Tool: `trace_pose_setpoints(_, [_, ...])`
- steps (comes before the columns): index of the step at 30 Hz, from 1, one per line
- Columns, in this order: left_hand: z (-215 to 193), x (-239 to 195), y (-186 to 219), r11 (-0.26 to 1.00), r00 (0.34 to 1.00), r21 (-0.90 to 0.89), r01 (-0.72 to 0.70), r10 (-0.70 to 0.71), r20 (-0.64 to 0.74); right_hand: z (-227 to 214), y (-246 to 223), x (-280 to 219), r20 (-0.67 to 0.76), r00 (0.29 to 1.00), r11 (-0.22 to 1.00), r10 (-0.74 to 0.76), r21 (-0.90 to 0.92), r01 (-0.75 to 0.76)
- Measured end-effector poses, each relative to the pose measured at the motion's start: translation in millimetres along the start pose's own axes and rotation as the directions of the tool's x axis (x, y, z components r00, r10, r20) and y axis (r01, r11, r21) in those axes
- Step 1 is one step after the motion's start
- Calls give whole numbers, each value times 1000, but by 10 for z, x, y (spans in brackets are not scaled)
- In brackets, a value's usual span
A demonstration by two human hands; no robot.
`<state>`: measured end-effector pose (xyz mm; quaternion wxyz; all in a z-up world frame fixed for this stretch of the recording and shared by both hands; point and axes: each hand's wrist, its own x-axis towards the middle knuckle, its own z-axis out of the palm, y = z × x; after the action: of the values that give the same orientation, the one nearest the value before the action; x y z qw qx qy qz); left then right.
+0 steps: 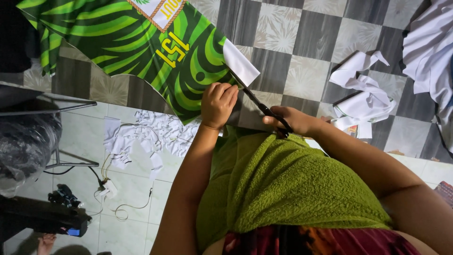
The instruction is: Cutting out a printed garment pattern from a fabric sheet using scissors and then folding the piece.
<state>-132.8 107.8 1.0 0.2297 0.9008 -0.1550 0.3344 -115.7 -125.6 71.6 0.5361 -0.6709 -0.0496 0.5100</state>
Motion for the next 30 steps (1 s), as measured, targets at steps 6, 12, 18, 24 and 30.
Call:
trace_pose_setpoints(6, [-66, 69, 6, 999, 1000, -35, -9, 9, 10, 69, 181, 9, -118, 990, 975, -78, -218, 51])
trace_pose_setpoints(12, [-81, 79, -8, 995, 1000, -101, -10, 13, 26, 190, 25, -17, -95, 993, 998, 65, 17, -64])
trace_pose_setpoints(18, [-66, 49, -43, 986, 999, -165, 18, -10, 52, 339, -14, 61, -129, 984, 982, 119, 162, -98])
trace_pose_setpoints(24, [-99, 84, -65, 966, 993, -246, 77, -53, 101, 483, -120, 28, -186, 980, 987, 75, 155, -46])
trace_pose_setpoints(30, [-101, 76, -258, 943, 991, -323, 75, -35, 129, 602, -44, 47, -241, 969, 976, 52, 219, 3])
